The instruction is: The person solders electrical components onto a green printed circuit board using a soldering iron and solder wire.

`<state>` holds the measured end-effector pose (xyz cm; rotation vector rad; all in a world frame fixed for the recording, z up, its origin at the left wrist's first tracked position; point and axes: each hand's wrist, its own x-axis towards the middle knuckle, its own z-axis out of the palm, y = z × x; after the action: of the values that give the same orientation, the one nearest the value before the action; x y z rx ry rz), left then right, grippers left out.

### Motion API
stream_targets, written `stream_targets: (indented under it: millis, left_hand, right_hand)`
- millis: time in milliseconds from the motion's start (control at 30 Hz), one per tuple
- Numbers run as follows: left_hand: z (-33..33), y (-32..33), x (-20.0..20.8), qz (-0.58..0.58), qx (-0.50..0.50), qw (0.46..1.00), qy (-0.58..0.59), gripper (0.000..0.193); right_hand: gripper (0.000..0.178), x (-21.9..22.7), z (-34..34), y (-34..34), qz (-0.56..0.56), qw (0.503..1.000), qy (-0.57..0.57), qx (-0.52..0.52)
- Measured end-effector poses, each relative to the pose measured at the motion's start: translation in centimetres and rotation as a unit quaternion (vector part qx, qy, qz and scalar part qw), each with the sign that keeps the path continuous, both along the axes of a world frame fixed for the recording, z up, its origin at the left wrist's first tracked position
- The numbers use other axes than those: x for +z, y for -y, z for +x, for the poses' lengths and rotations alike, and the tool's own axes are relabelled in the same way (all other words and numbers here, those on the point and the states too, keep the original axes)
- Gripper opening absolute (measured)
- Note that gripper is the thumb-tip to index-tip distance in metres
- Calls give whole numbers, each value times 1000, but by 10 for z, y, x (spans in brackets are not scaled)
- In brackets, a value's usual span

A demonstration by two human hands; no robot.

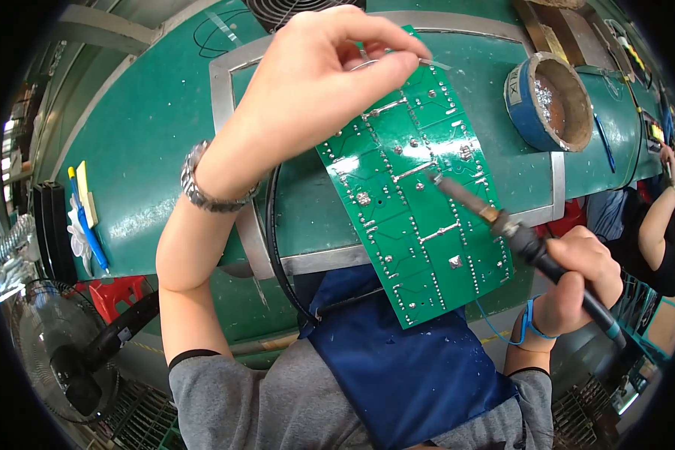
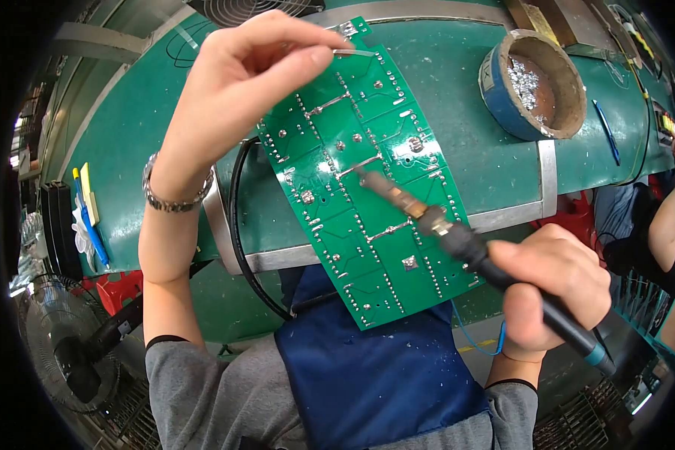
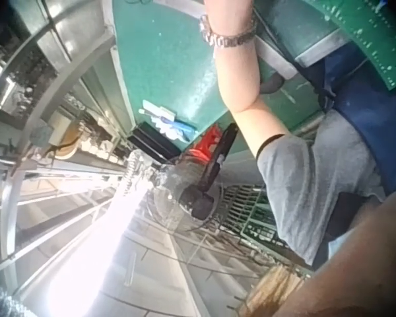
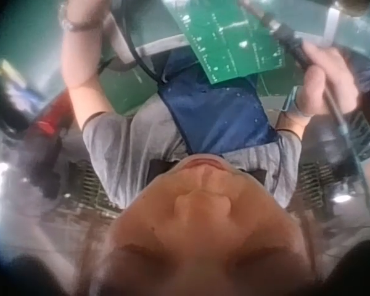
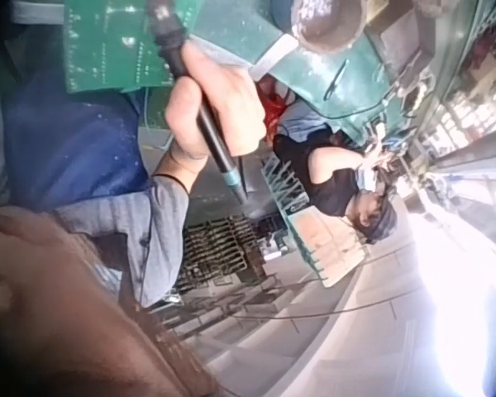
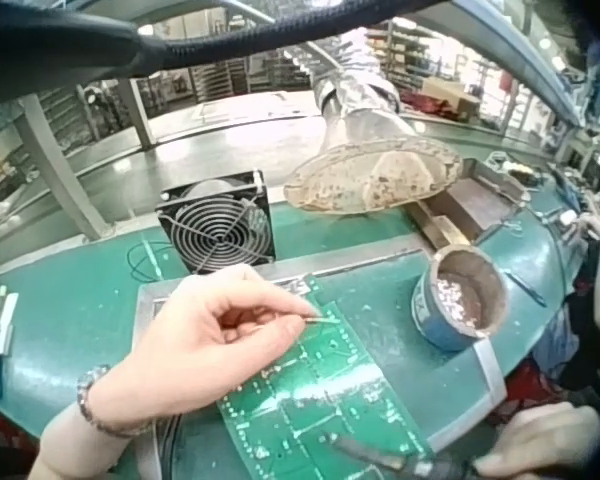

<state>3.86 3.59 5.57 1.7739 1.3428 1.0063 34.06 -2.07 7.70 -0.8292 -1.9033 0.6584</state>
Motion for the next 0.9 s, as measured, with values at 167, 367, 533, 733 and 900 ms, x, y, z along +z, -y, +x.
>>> stream_targets:
  millis: [167,367,533,733,900]
  left_hand:
    - [-5,-1,2,-255,-7,940,228,15]
    - [-17,1,7,-260,-16,951,169,18]
    - [-8,4,6,-193,5,963,187,19]
    - [-11,1,6,-223,-4,948,227,18]
    - [-13,1,5,-217,-6,957,194,18]
  right_hand:
    - [22,-2,-22,-6,-27,997,47,54]
    - [21,-1,-28,-7,-23,995,69,70]
    - [23,-6,-31,-10,-17,995,77,66]
    - [26,1,-23,-11,6,998,49,50]
    - [26,-3,-28,-15,-8,991,96,97]
